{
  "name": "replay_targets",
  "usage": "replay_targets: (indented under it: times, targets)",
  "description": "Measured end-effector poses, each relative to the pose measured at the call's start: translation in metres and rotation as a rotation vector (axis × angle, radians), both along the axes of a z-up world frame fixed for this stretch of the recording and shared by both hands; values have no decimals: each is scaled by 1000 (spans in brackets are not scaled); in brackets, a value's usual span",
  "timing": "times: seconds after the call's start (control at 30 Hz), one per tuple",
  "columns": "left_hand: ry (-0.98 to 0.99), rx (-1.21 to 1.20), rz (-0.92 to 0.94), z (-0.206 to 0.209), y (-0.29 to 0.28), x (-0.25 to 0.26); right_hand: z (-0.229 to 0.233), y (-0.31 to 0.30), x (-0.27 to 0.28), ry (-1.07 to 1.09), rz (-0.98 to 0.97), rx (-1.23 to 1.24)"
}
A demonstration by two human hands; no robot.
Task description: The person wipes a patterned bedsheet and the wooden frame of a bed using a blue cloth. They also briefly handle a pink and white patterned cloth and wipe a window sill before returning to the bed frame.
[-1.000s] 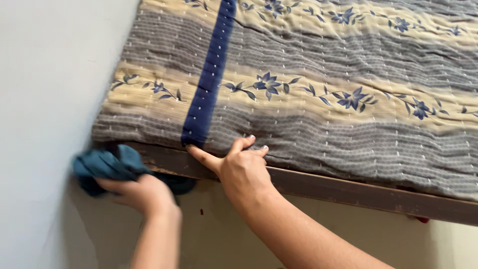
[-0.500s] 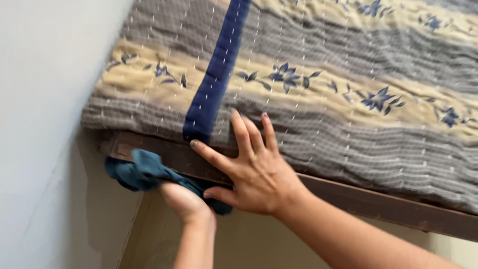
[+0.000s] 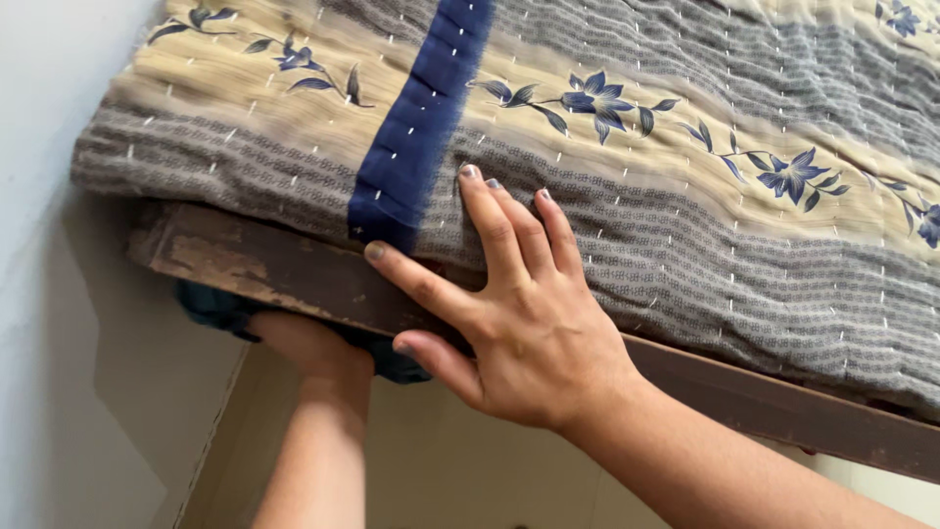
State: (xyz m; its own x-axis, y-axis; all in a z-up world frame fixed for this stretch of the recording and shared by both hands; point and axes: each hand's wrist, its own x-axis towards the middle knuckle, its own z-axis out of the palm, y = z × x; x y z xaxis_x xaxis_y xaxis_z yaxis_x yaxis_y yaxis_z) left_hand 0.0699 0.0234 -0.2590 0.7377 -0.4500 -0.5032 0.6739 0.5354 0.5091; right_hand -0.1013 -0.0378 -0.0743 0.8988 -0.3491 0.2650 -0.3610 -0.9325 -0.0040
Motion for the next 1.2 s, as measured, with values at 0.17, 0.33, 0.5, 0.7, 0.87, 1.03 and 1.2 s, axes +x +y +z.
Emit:
replay_targets:
  times: [0.17, 0.33, 0.5, 0.7, 0.87, 1.03, 1.2]
  targets:
    - [70, 8, -92, 45, 2, -47, -1, 1, 1, 8, 3, -51]
    - [145, -14, -186, 76, 13, -76, -8, 9, -1, -31, 19, -137]
    - [-192, 115, -450, 48, 36, -71, -33, 36, -8, 48, 63, -284]
    - [18, 325, -536, 24, 65, -60, -58, 106, -48, -58, 247, 389]
    - [-103, 278, -421, 49, 94, -61, -100, 116, -6, -161, -653, 1294]
    - [-205, 393, -337, 67, 90, -41, -94, 90, 51, -763, -682, 2126]
    - [-290, 330, -232, 100, 64, -18, -61, 87, 93, -695, -834, 2037]
